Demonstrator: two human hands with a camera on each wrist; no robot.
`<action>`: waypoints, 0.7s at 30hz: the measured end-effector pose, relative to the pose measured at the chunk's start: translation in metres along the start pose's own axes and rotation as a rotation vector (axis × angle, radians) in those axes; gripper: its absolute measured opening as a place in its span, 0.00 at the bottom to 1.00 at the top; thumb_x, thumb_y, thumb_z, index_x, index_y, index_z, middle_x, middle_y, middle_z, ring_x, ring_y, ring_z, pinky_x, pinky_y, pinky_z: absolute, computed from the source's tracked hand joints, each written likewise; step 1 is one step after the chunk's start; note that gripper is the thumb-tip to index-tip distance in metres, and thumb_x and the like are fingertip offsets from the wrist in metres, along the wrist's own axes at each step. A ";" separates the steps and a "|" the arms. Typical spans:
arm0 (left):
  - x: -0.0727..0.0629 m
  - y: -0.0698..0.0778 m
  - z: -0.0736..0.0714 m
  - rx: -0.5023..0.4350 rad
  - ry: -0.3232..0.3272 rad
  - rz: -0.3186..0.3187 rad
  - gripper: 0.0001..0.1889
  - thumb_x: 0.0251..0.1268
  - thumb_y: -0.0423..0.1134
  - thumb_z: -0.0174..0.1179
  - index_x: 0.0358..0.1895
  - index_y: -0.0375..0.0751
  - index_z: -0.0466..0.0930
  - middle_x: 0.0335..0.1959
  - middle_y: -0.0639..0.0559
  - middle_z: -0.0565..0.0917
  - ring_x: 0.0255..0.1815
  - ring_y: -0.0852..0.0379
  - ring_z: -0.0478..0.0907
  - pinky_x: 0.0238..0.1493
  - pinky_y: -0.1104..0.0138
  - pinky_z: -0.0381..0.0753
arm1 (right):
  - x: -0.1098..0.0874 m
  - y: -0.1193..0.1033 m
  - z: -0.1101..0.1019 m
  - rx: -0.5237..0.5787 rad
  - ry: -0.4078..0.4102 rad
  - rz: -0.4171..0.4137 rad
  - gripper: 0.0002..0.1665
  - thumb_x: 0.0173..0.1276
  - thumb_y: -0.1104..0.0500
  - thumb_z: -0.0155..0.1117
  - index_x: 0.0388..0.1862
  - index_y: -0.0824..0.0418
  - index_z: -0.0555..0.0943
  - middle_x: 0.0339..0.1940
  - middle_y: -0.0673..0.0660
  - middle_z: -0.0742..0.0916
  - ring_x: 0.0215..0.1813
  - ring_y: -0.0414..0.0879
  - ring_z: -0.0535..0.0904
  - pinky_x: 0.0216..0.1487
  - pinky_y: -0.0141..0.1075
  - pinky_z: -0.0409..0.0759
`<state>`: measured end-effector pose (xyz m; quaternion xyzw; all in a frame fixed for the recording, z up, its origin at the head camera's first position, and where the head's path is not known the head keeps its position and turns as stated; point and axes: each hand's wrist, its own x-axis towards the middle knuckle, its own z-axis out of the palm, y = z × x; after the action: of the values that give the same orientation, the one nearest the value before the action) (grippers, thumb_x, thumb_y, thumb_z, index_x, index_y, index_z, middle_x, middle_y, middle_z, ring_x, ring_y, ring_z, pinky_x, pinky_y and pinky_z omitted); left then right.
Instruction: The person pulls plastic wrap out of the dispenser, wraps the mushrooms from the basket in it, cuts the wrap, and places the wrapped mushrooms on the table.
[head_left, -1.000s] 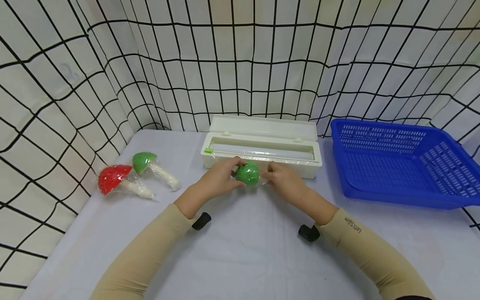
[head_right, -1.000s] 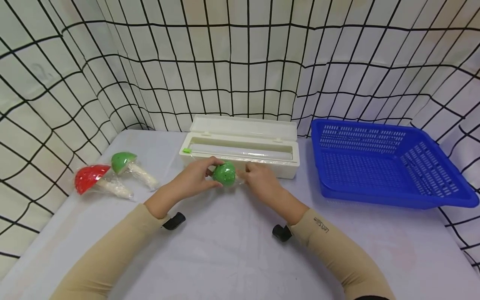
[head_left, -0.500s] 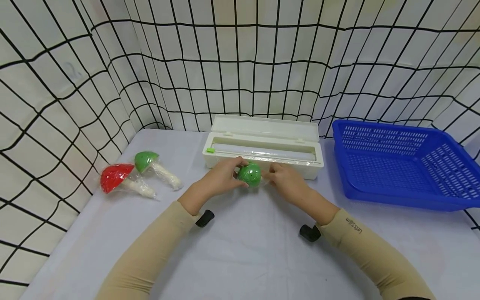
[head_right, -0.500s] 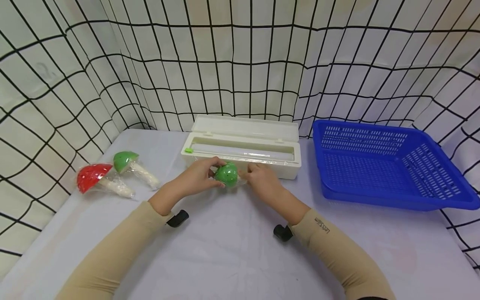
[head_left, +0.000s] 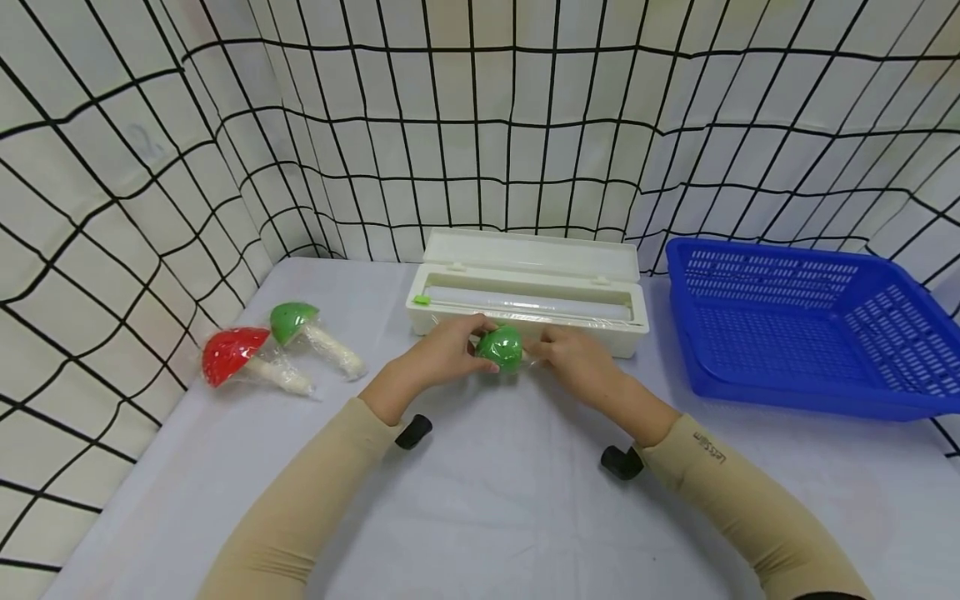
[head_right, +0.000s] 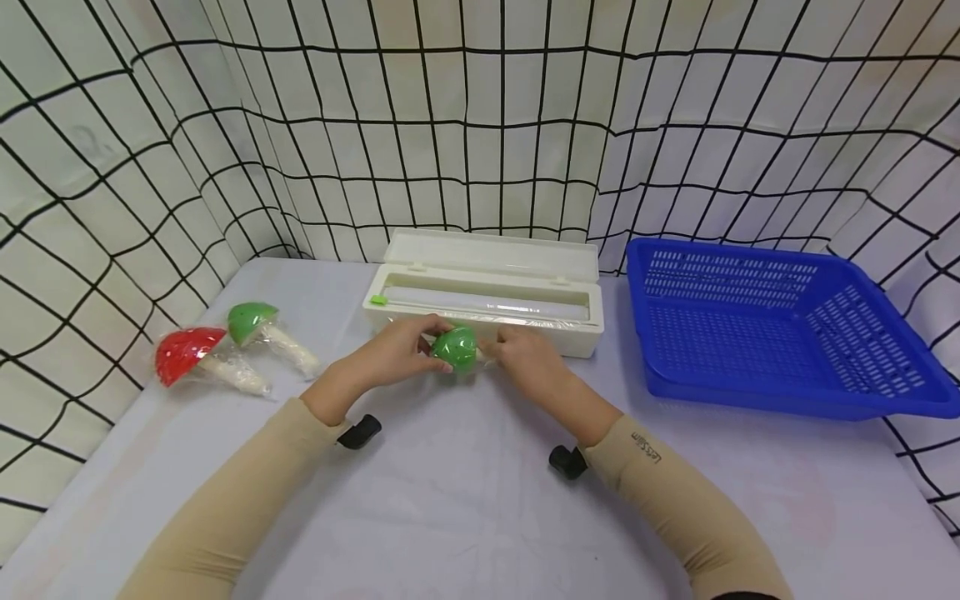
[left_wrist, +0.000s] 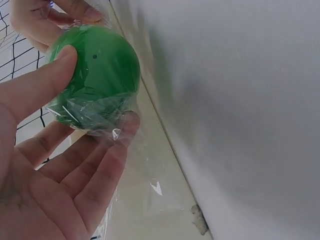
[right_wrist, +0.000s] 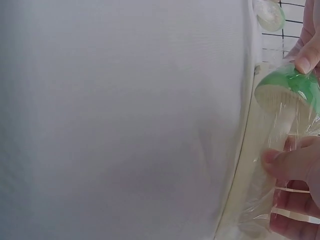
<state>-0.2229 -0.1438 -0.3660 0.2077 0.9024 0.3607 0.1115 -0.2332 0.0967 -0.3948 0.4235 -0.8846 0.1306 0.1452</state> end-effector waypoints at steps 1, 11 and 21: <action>0.000 0.000 -0.001 0.000 -0.010 -0.002 0.29 0.61 0.34 0.74 0.63 0.31 0.75 0.61 0.38 0.81 0.61 0.45 0.79 0.58 0.59 0.80 | 0.000 0.000 0.000 -0.004 0.003 0.001 0.20 0.56 0.71 0.77 0.49 0.63 0.89 0.34 0.58 0.86 0.32 0.50 0.81 0.33 0.40 0.81; 0.007 0.000 -0.001 -0.013 -0.058 -0.013 0.29 0.64 0.34 0.72 0.65 0.29 0.73 0.62 0.37 0.80 0.63 0.45 0.77 0.60 0.59 0.79 | -0.001 0.004 0.001 -0.016 -0.005 -0.008 0.19 0.57 0.71 0.76 0.49 0.65 0.89 0.34 0.60 0.87 0.33 0.52 0.83 0.35 0.40 0.84; 0.003 -0.005 -0.001 -0.008 -0.078 0.010 0.28 0.64 0.35 0.72 0.64 0.28 0.74 0.59 0.38 0.81 0.61 0.46 0.78 0.58 0.59 0.79 | -0.001 0.003 0.001 -0.036 -0.040 0.001 0.20 0.57 0.72 0.76 0.49 0.61 0.89 0.37 0.59 0.89 0.38 0.52 0.87 0.38 0.41 0.86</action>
<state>-0.2273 -0.1459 -0.3692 0.2255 0.8950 0.3563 0.1455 -0.2351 0.0983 -0.3965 0.4228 -0.8898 0.1065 0.1350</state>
